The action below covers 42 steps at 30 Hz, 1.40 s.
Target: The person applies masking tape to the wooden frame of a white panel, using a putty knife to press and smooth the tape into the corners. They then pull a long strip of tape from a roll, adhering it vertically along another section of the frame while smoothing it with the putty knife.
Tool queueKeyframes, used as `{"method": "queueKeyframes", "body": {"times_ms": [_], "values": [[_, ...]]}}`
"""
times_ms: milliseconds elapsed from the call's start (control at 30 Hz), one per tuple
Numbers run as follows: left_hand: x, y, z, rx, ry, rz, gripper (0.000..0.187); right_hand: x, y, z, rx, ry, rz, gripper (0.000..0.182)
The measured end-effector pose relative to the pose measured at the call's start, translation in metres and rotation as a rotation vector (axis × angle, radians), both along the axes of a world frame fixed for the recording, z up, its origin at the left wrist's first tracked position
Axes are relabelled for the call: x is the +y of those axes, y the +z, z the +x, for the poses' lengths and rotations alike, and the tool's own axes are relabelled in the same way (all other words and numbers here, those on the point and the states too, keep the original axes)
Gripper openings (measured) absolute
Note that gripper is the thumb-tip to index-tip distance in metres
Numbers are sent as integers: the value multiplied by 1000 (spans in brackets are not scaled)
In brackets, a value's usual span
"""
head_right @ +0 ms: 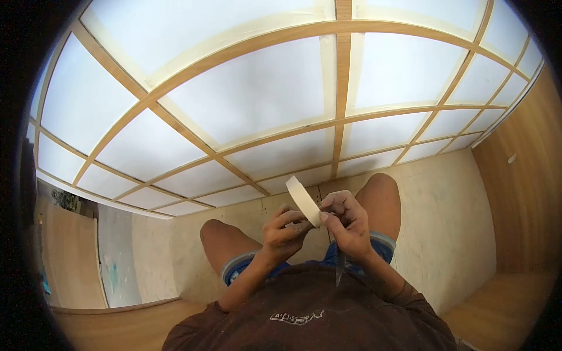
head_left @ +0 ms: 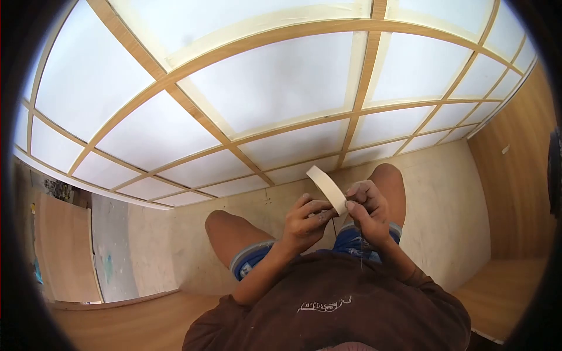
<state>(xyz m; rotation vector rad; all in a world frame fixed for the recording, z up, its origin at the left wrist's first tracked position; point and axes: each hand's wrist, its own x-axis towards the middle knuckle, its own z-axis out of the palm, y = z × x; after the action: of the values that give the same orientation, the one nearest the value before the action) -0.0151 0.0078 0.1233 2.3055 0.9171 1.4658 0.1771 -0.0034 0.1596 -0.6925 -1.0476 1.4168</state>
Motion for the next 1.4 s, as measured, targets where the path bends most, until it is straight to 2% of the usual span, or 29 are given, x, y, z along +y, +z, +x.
{"method": "queueKeyframes", "body": {"times_ms": [167, 267, 300, 333, 367, 433, 467, 533, 600, 767, 833, 1033, 1067, 1133, 1200, 1233, 1300, 1400], "values": [[4, 5, 5, 25, 61, -3, 36, 5, -5, -1, -78, -19, -36, 20], [13, -5, -1, -2, 80, -142, 29, 5, -6, 3, -119, -16, -39, 23], [17, -7, -4, -286, 71, -439, 17, 5, -7, 4, -164, -44, -15, 24], [18, -10, -9, -572, 59, -735, 15, 5, -10, 8, -166, -43, -17, 24], [22, -11, -16, -574, 61, -737, 15, 4, -16, 13, -251, -32, 22, 24], [38, 6, -25, -773, -108, -1234, 46, 2, -17, 14, -337, -13, 69, 25], [44, 10, -26, -777, -104, -1224, 46, 1, -15, 14, -396, -7, 104, 25], [52, 17, -24, -878, -328, -1461, 61, 2, -7, 11, -452, 3, 145, 24], [55, 28, -16, -909, -273, -1451, 59, 2, 2, 7, -574, -5, 249, 25], [61, 50, -16, -926, -193, -1380, 50, 3, 7, 5, -607, -23, 360, 27], [65, 54, -22, -832, -222, -1282, 39, 2, 8, 6, -601, -26, 390, 27], [72, 76, -20, -715, -104, -1095, 27, 3, 13, 5, -591, -76, 430, 25], [69, 84, -19, -705, -114, -1073, 27, 0, 18, 8, -673, -38, 398, 28], [66, 105, -16, -418, 145, -1058, 20, 3, 21, 12, -769, -27, 419, 33], [72, 94, -21, -448, 50, -904, 17, 6, 19, 8, -773, -83, 514, 34], [73, 104, -20, -431, 33, -853, 17, 6, 20, 5, -743, -97, 524, 35], [69, 129, -16, -560, -37, -879, 17, 14, 32, 3, -705, -128, 560, 35], [70, 168, -14, -427, -24, -695, 16, 19, 51, 3, -704, -151, 631, 36]]}}
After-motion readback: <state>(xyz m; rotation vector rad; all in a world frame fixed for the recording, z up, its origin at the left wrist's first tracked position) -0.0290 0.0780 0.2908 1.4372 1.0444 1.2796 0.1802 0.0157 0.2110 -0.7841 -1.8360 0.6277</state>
